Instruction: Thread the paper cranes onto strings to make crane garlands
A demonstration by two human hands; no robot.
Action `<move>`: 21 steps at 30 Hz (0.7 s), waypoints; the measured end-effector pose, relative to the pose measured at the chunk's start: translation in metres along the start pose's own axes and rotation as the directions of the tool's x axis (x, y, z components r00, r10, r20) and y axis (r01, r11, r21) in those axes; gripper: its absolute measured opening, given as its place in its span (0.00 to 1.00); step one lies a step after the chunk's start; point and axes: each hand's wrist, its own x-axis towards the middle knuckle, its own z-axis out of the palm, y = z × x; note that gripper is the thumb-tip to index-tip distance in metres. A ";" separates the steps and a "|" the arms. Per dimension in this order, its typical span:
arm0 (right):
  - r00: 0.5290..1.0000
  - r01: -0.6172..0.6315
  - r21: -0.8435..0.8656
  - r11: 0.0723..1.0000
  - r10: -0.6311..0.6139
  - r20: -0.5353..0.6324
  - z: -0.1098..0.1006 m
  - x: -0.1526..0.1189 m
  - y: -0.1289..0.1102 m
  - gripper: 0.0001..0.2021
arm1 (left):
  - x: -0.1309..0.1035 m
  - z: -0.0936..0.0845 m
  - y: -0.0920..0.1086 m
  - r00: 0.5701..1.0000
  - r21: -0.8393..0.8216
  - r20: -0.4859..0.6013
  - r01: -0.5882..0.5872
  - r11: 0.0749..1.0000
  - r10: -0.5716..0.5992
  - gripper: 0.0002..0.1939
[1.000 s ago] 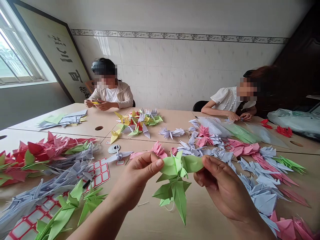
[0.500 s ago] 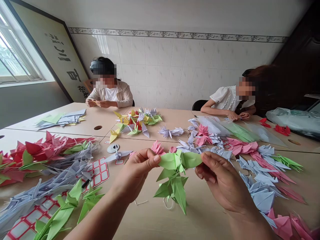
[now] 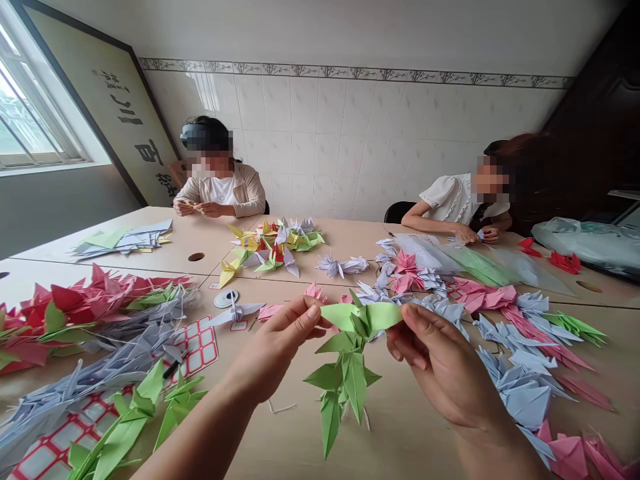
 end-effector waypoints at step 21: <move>0.984 -0.026 -0.154 0.988 0.053 0.171 -0.004 0.006 0.015 0.15 | 0.013 -0.003 -0.030 0.942 0.023 0.249 0.228 0.973 -0.226 0.24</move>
